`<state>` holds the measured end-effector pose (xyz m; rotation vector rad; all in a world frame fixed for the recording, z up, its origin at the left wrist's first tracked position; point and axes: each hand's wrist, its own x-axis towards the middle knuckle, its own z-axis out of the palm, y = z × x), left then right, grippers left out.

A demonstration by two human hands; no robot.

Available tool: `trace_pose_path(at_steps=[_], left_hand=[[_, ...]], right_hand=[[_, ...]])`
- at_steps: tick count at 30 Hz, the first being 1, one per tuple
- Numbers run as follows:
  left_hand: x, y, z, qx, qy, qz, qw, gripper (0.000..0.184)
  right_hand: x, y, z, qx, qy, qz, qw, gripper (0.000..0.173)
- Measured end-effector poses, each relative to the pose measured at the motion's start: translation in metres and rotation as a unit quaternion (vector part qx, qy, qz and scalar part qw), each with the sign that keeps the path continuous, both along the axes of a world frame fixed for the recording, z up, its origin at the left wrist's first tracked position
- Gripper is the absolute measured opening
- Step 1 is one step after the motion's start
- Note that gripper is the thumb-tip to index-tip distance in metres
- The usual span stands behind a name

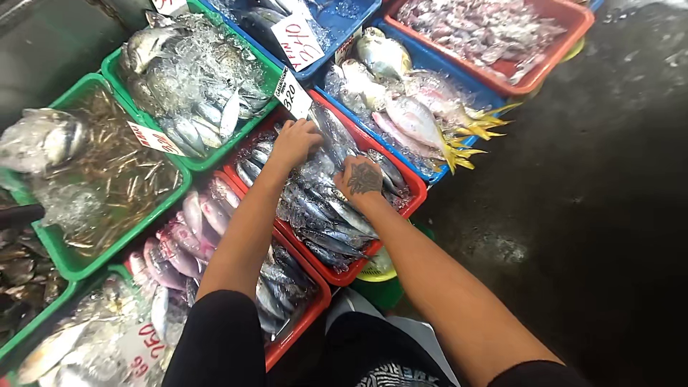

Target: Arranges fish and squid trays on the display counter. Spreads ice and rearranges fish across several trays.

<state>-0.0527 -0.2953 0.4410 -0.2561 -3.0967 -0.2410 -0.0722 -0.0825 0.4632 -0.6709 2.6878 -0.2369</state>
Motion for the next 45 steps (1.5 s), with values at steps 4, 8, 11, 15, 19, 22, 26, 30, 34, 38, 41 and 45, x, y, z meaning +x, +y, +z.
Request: trace_pose_path(at_steps=[4,8,11,15,19,22,26,30,34,38,41,45], left_hand=[[0.015,-0.004,-0.002,0.022,0.038,0.041,0.998,0.021],[0.029,-0.010,-0.001,0.089,0.054,0.132,0.986,0.024],[0.034,-0.007,0.004,0.134,0.071,0.220,0.964,0.026],[0.027,-0.002,0.017,0.229,0.044,0.337,0.912,0.037],[0.015,-0.002,0.022,0.266,0.019,0.374,0.888,0.045],[0.001,0.007,0.023,0.259,0.013,0.436,0.861,0.056],[-0.025,0.015,0.026,0.263,0.031,0.503,0.823,0.037],[-0.031,0.020,0.038,0.232,0.065,0.490,0.838,0.031],[-0.029,0.019,0.040,0.219,0.048,0.493,0.841,0.033],[-0.023,0.016,0.034,0.232,0.048,0.509,0.828,0.032],[-0.018,0.014,0.033,0.233,0.060,0.515,0.823,0.031],[-0.014,0.006,0.031,0.234,0.036,0.508,0.828,0.033]], right_hand=[[-0.012,0.002,0.000,-0.090,-0.009,-0.003,0.996,0.028],[-0.025,0.002,-0.010,-0.130,0.001,0.024,0.991,0.029],[-0.034,-0.014,-0.015,-0.069,0.021,0.035,0.997,0.031],[-0.035,-0.027,0.003,-0.069,-0.026,0.015,0.997,0.030],[-0.020,0.018,0.031,-0.193,-0.140,-0.102,0.966,0.024],[-0.006,0.046,0.031,-0.277,-0.197,-0.169,0.925,0.017],[-0.013,0.036,0.024,-0.337,-0.190,-0.176,0.905,0.020],[-0.036,-0.009,0.007,-0.253,-0.105,-0.083,0.958,0.029],[-0.044,-0.053,-0.011,-0.104,0.019,0.011,0.994,0.030],[-0.042,-0.068,-0.013,-0.072,0.094,0.072,0.990,0.024],[-0.041,-0.063,-0.012,-0.078,0.140,0.106,0.981,0.024],[-0.043,-0.065,-0.008,-0.060,0.108,0.085,0.989,0.022]])
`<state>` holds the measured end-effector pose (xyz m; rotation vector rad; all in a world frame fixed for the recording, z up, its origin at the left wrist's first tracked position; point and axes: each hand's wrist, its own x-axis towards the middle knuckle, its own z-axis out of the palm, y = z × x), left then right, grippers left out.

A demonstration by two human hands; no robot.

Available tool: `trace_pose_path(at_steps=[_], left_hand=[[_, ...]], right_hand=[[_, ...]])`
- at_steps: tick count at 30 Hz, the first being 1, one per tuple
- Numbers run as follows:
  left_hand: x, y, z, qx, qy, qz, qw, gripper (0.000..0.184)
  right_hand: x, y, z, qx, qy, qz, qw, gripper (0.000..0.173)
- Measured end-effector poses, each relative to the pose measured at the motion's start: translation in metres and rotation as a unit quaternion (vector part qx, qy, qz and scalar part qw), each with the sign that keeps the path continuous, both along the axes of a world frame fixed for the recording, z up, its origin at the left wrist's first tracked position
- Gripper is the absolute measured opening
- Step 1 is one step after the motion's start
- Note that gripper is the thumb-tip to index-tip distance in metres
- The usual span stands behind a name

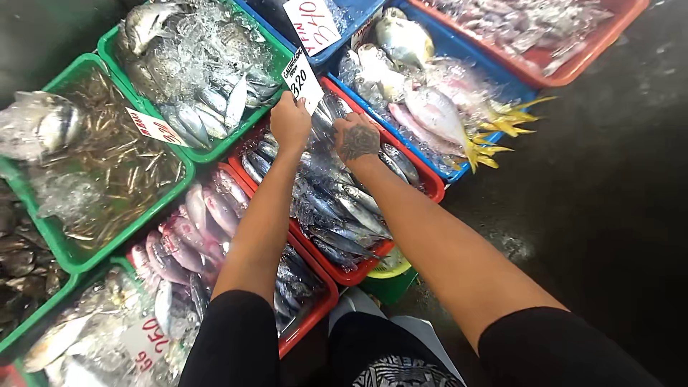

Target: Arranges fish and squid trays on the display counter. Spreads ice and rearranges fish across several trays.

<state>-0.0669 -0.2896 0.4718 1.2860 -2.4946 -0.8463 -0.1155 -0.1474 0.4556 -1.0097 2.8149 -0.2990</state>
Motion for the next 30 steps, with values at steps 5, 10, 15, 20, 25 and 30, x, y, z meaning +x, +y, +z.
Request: trace_pose_path(at_steps=[5,10,15,20,25,30], left_hand=[[0.008,-0.006,-0.009,-0.001,0.006,0.012,1.000,0.043],[0.067,0.009,0.021,0.001,-0.021,-0.088,0.996,0.051],[0.153,0.058,0.033,0.043,-0.230,-0.118,0.965,0.101],[0.152,0.113,0.021,0.058,-0.263,-0.025,0.963,0.124],[0.148,0.123,0.011,0.086,-0.164,-0.009,0.983,0.112],[0.131,0.110,0.003,0.091,-0.069,-0.074,0.991,0.109]], right_hand=[[0.006,0.021,0.007,-0.106,-0.025,0.014,0.994,0.032],[0.056,0.101,0.012,-0.183,-0.043,0.080,0.979,0.027],[0.042,0.100,0.015,-0.107,-0.113,0.087,0.984,0.067],[0.030,0.040,0.010,0.038,-0.171,0.136,0.975,0.096],[0.034,0.026,0.010,0.055,-0.212,0.163,0.962,0.083],[0.030,0.031,0.006,0.037,-0.239,0.246,0.939,0.094]])
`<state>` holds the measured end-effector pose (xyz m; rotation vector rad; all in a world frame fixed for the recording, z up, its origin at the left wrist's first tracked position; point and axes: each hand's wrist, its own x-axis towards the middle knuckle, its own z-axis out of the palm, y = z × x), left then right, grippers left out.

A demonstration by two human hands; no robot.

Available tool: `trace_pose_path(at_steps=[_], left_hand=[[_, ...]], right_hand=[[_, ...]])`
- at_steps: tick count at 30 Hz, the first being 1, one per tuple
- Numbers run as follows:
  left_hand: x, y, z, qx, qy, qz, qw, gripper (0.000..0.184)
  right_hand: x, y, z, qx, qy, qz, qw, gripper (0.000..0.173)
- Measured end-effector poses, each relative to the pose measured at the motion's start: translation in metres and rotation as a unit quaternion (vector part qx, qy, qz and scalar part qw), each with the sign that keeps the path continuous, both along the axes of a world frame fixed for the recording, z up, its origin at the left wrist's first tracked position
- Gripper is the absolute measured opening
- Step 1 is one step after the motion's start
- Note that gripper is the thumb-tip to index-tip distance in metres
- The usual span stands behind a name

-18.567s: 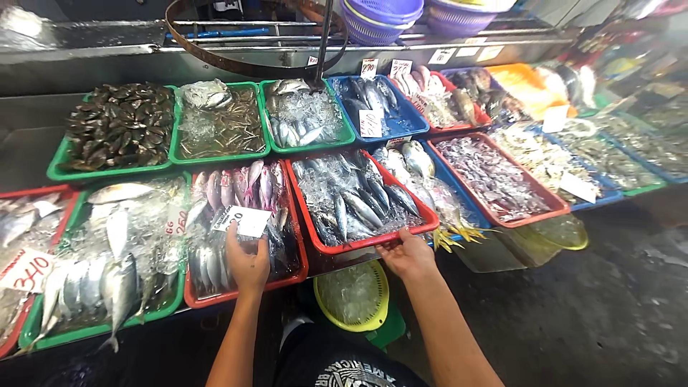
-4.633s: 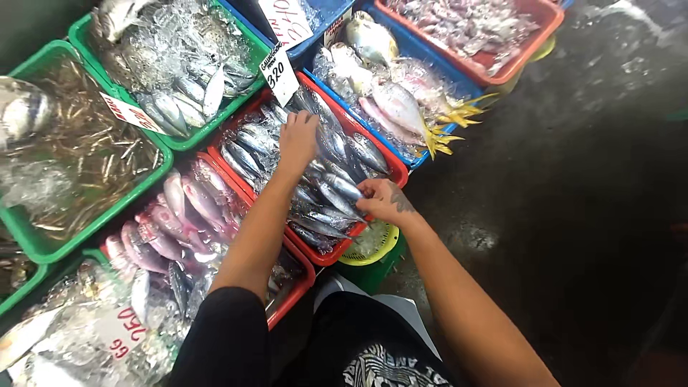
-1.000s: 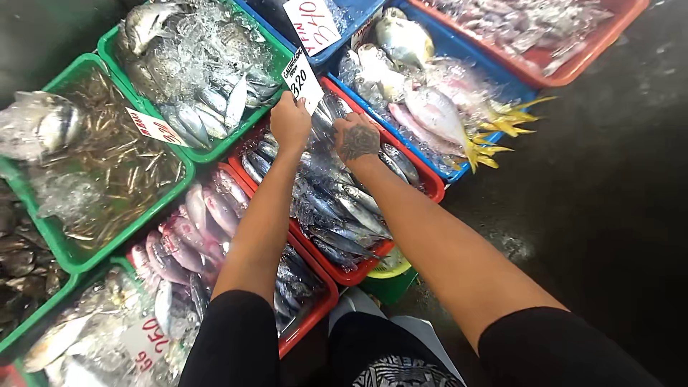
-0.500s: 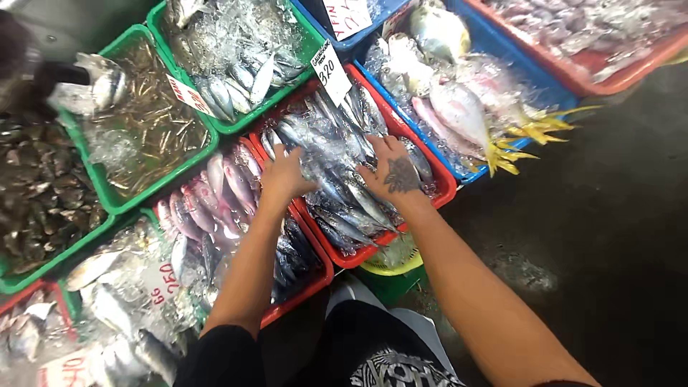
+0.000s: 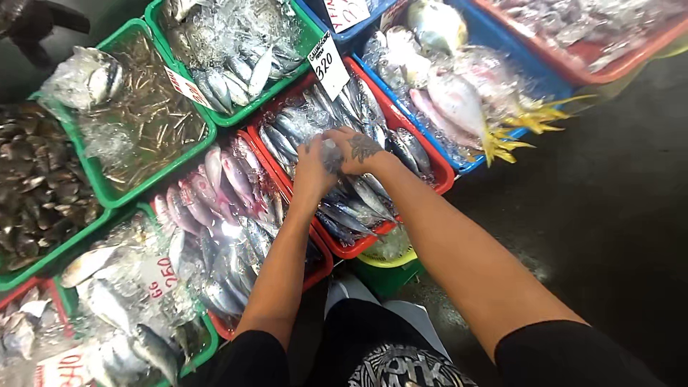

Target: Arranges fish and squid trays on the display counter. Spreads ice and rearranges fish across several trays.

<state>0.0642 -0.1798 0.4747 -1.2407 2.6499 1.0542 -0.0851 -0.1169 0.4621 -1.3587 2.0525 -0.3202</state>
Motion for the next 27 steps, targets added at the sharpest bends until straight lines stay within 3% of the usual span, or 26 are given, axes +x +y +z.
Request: trace_pose_path(at_steps=[3,5,10,14,18,22,27], left_hand=[[-0.005,-0.010,-0.002,0.062,0.033,-0.002,0.998,0.100],[-0.008,-0.012,0.002,0.102,0.052,0.000,0.993,0.094],[-0.018,0.000,0.021,0.135,0.076,-0.026,0.988,0.083],[-0.020,0.020,0.062,0.115,0.142,-0.103,0.978,0.077],[-0.011,0.095,0.092,0.134,0.207,-0.179,0.952,0.076],[-0.008,0.159,0.064,0.158,0.179,-0.213,0.948,0.079],[-0.008,0.173,0.043,0.167,0.111,-0.205,0.958,0.075]], right_hand=[[-0.003,0.001,-0.002,-0.010,-0.036,0.016,0.999,0.093],[-0.011,0.006,-0.009,-0.057,-0.129,0.006,0.990,0.087],[-0.013,0.031,-0.008,-0.117,-0.373,-0.065,0.918,0.084],[-0.009,0.075,0.047,-0.164,-0.347,-0.105,0.918,0.079],[0.008,0.173,0.086,-0.228,-0.298,-0.142,0.916,0.078],[0.036,0.238,0.049,-0.262,-0.310,-0.229,0.885,0.075],[0.048,0.253,0.007,-0.281,-0.399,-0.291,0.823,0.072]])
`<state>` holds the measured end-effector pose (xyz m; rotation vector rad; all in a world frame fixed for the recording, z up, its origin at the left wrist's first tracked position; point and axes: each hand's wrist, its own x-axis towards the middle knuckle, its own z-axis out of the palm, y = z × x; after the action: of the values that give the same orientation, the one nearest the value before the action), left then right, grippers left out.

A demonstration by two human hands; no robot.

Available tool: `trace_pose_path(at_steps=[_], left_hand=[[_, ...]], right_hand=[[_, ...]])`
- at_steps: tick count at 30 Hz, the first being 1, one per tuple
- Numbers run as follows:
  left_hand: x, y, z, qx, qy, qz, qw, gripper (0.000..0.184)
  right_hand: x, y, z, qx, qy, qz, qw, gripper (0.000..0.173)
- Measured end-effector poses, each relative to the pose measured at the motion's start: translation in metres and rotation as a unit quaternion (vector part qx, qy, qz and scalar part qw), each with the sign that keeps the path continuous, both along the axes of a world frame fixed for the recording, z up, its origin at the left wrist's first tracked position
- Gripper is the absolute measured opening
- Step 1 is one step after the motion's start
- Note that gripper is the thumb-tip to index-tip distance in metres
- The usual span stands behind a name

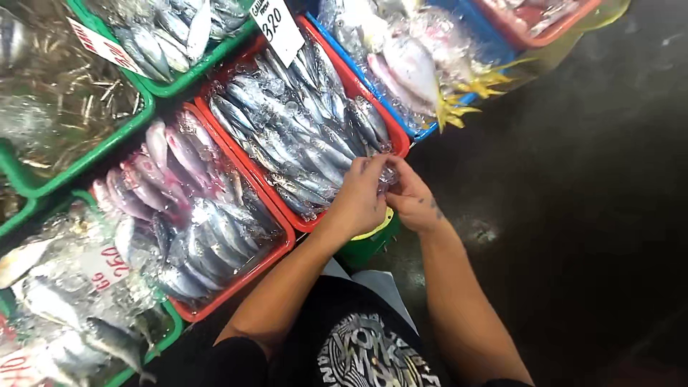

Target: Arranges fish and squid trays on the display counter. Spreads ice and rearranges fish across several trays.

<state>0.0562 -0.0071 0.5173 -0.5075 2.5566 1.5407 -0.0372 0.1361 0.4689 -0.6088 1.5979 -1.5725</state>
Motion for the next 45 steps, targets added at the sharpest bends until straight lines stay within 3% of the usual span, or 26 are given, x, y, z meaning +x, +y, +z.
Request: trace_pose_path(at_steps=[5,8,11,14,16,19,28,30,33,37,42,43,45], left_hand=[[0.003,0.045,-0.027,0.022,-0.055,-0.002,0.998,0.069],[0.005,0.073,-0.057,0.031,-0.073,0.024,0.997,0.068],[0.021,0.086,-0.055,-0.086,-0.053,0.089,0.991,0.049],[0.036,0.083,-0.058,-0.291,-0.015,0.251,0.923,0.034],[0.043,0.063,-0.056,-0.333,-0.113,0.356,0.866,0.054],[0.045,0.031,-0.063,-0.292,-0.209,0.430,0.828,0.085],[0.070,0.022,-0.071,-0.296,-0.165,0.382,0.860,0.089],[0.083,0.032,-0.069,-0.305,-0.138,0.382,0.861,0.081],[0.116,0.046,-0.060,-0.342,-0.058,0.417,0.840,0.054],[0.189,0.035,-0.048,-0.373,-0.082,0.476,0.792,0.049],[0.288,-0.019,-0.045,-0.359,-0.169,0.586,0.707,0.074],[0.306,-0.031,-0.045,-0.345,-0.175,0.594,0.705,0.076],[0.334,-0.052,-0.047,-0.305,-0.176,0.576,0.738,0.072]], right_hand=[[-0.002,0.055,-0.039,-0.032,-0.099,0.019,0.994,0.071],[-0.001,0.084,-0.088,0.048,-0.192,0.000,0.980,0.061],[0.004,0.083,-0.141,0.170,-0.260,-0.049,0.949,0.053],[0.005,0.082,-0.180,0.275,-0.247,-0.078,0.926,0.065],[0.009,0.080,-0.193,0.338,-0.187,-0.040,0.922,0.062],[0.013,0.096,-0.186,0.332,-0.164,0.001,0.929,0.053],[0.018,0.190,-0.167,0.357,-0.151,-0.037,0.921,0.040],[0.019,0.201,-0.161,0.365,-0.151,-0.064,0.916,0.038],[0.023,0.204,-0.143,0.345,-0.131,-0.083,0.926,0.032],[0.048,0.175,-0.111,0.314,-0.098,-0.072,0.942,0.021],[0.118,0.076,-0.050,0.224,0.016,0.090,0.970,0.022],[0.135,0.051,-0.036,0.194,0.044,0.134,0.971,0.023],[0.168,-0.004,-0.008,0.136,0.115,0.211,0.961,0.027]])
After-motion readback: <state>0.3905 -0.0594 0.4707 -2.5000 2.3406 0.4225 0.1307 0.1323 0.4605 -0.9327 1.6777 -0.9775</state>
